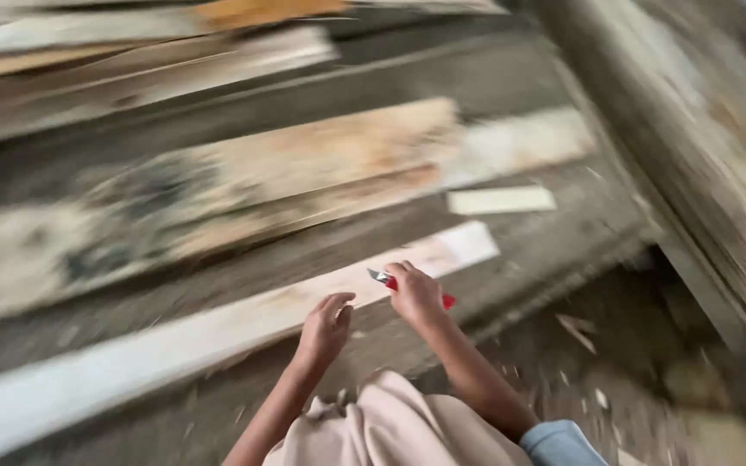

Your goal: Selecting, measuring, and cutting thin wood strips using a utility knife on a workshop floor.

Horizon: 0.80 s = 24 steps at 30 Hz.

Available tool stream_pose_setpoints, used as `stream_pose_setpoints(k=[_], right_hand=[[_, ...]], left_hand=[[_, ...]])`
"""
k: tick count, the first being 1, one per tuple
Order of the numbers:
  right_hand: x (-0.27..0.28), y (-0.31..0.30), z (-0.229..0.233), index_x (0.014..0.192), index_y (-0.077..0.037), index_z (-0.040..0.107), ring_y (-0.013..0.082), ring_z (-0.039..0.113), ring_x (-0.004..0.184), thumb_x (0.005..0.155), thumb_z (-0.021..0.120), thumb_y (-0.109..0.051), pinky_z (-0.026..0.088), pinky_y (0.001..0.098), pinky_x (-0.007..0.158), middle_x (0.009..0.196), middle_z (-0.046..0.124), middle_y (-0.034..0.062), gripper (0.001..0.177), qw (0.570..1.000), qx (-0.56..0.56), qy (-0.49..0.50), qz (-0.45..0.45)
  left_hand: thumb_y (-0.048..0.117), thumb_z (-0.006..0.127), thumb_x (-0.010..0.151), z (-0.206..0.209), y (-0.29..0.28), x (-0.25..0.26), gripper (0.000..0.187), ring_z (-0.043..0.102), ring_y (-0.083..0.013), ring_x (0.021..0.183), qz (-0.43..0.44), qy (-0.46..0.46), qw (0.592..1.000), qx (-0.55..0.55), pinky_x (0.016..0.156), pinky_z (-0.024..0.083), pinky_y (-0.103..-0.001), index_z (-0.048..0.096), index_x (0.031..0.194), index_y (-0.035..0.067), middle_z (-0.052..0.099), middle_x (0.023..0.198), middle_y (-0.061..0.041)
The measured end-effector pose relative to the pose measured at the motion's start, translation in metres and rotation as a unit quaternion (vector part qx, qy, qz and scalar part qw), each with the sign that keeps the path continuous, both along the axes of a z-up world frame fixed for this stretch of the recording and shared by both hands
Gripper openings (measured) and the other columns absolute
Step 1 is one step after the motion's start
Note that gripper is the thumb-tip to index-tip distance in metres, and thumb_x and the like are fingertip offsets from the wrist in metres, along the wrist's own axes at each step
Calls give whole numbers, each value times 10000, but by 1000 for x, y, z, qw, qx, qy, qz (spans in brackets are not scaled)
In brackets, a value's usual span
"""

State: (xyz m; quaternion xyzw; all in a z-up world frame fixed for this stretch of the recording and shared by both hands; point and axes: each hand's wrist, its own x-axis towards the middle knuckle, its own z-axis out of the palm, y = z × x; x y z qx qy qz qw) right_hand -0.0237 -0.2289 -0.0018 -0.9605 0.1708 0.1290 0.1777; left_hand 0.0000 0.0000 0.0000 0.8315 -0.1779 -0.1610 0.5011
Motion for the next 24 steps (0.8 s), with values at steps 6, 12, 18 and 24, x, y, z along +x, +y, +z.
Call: stream_pose_setpoints(k=[6,12,18,24], right_hand=[[-11,-157,7,1254,-366,662,259,733,1049,938,614,-241,594,528,874,1144,687,-25,343,982,-43,5,-181],[39,-304,-18,1500,-150,514,365,662,1202,968,582,-90,552,547,970,1557,451,139,540,983,29,16,-180],[67,-359,-22,1583,-317,320,117,519,567,811,714,110,512,223,416,1550,330,202,966,995,20,51,-81],[34,-379,-26,1375,-273,605,338,705,947,920,640,-142,564,475,824,1145,740,39,475,991,-7,44,-122]], left_hand=[[44,575,953,5,-139,10,307,700,-354,1144,-181,27,983,-16,987,552,-485,716,1222,85,734,1180,-155],[144,616,956,-4,-249,4,265,722,-304,1064,-218,-40,973,58,910,600,-425,717,1200,160,736,1119,-83],[-31,648,833,15,-292,11,228,750,-256,845,-191,-79,978,-32,736,612,-309,723,1046,1,773,1043,-110],[-84,615,778,46,-273,8,340,700,-290,768,-166,-53,981,-87,681,567,-356,699,1087,30,740,1017,-128]])
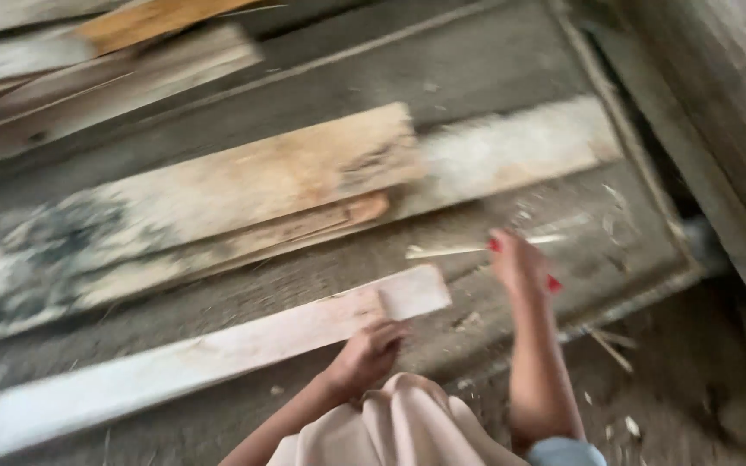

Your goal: Selecting, measuring, and cutting thin wood strips using a utility knife on a workshop floor.

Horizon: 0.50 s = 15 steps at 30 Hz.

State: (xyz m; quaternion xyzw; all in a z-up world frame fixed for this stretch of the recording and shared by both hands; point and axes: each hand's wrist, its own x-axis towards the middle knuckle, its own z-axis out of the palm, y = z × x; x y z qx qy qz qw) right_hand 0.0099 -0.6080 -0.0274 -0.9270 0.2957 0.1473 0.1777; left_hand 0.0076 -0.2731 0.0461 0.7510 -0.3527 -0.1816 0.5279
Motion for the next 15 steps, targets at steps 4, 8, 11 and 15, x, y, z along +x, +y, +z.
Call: stream_pose_setpoints(k=[4,8,11,15], right_hand=[[0,65,28,1209,-119,711,354,703,780,950,690,-218,540,463,672,1033,744,104,279,962,-98,-235,100],[26,210,55,1111,-58,709,277,626,558,917,676,-183,510,393,468,762,698,126,233,938,274,-153,149],[28,342,95,1169,-118,693,176,588,607,859,650,-191,514,320,545,818,707,47,321,885,371,33,280],[10,510,86,1077,-210,670,221,651,826,899,615,-248,507,373,760,971,749,-9,191,832,237,140,481]], left_hand=[[23,619,937,22,49,-12,266,642,-150,893,8,353,935,-37,818,554,-287,725,1181,14,714,1020,-83],[229,595,960,70,111,-27,530,496,-184,1134,-188,527,828,-28,977,405,-306,539,1455,47,551,1316,-81],[337,548,985,82,169,-47,614,473,-241,1415,-223,435,872,-25,1194,354,-348,461,1526,61,493,1562,-108],[318,527,1021,98,274,-66,576,449,-220,1465,-175,392,901,-65,1234,341,-315,455,1532,64,475,1589,-84]])
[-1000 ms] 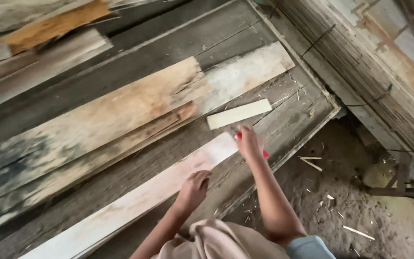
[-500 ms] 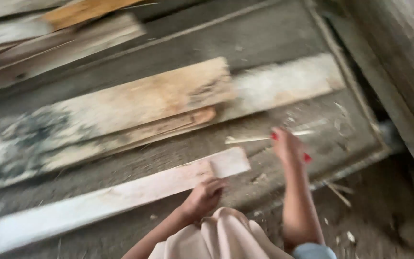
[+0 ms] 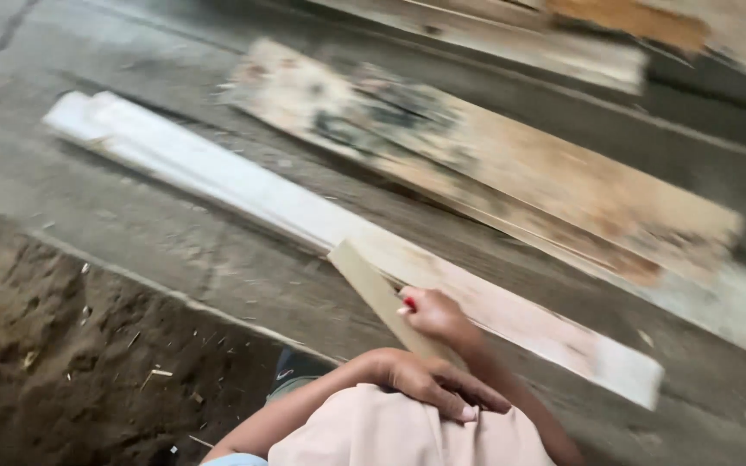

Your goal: Selecting, measuring, and cutting thin wood strips using a utility knife on a workshop floor.

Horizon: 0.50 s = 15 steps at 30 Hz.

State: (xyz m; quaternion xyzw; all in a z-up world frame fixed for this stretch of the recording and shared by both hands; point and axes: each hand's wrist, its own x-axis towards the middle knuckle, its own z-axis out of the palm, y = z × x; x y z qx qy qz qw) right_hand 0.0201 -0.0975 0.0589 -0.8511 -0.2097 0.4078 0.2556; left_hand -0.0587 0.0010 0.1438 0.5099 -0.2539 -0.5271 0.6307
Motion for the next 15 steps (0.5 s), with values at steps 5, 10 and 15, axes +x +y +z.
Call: stream_pose_setpoints(k=[5,10,15], right_hand=[[-9,187,19,1084,-176,690,267,653,841,894,651,-313,511,402,764,1012,723,44,237,993,11,-117,6],[42,259,-8,1496,-259,400,253,664,914,801,808,-473,562,433,793,1343,520,45,833,972,-90,-217,-25],[43,272,-14,1588,-285,337,380,654,1238,748,890,-348,538,571,1054,1535,430,-15,1008,965,-197,-152,-79]], left_hand=[[173,571,1053,-14,174,-24,487,533,-210,1408,96,3,989,-116,1241,406,-335,505,1513,30,571,1501,-105],[59,513,993,-55,345,-33,396,651,-159,1087,271,137,951,-64,953,522,-275,626,1371,14,696,1226,-90],[465,762,911,-144,448,-28,536,654,-214,1035,549,184,814,45,922,529,-431,663,1358,186,695,1231,-68]])
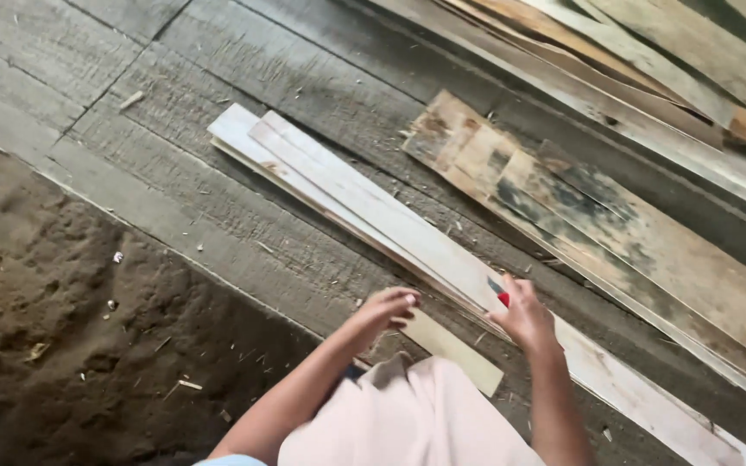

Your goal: Selecting, measuring, and cutting thin wood strips using a utility knife on a workshop floor.

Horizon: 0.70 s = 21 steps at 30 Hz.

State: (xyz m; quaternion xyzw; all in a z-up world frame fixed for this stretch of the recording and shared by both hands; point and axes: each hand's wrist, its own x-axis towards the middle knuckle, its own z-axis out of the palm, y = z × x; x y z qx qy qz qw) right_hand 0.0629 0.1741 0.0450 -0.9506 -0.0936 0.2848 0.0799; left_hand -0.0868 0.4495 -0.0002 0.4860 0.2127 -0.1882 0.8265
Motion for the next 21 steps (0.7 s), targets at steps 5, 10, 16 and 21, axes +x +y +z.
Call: stream_pose_setpoints(k=[5,10,16,21], right_hand=[[-12,-1,14,1568,-223,409,412,665,1196,813,780,-339,578,566,997,1489,476,49,849,998,20,-52,13],[-8,9,5,1617,-177,279,433,625,1257,718,868,-358,543,589,1040,1560,408,99,1089,1000,13,8,-7],[2,14,-9,1599,-133,241,460,704,1115,647,812,-293,568,615,957,1450,465,148,1122,998,-45,-11,51],[6,5,-16,1483,-136,333,460,732,1017,662,783,-479,582,608,910,1346,494,126,997,994,-46,-55,79]], left_hand=[[393,736,940,-19,15,9,531,701,-192,1013,41,25,999,-7,902,559,-386,625,1379,114,723,1217,-72],[304,729,951,-42,-2,20,715,692,-333,1167,33,51,996,-72,974,559,-460,411,1526,22,624,1356,-222],[165,731,901,-72,-27,54,739,679,-369,1196,162,119,969,-142,995,561,-485,349,1507,-15,573,1395,-183],[130,718,909,-71,-41,74,509,716,-387,1083,240,151,946,-156,888,605,-512,483,1349,27,543,1272,-225]])
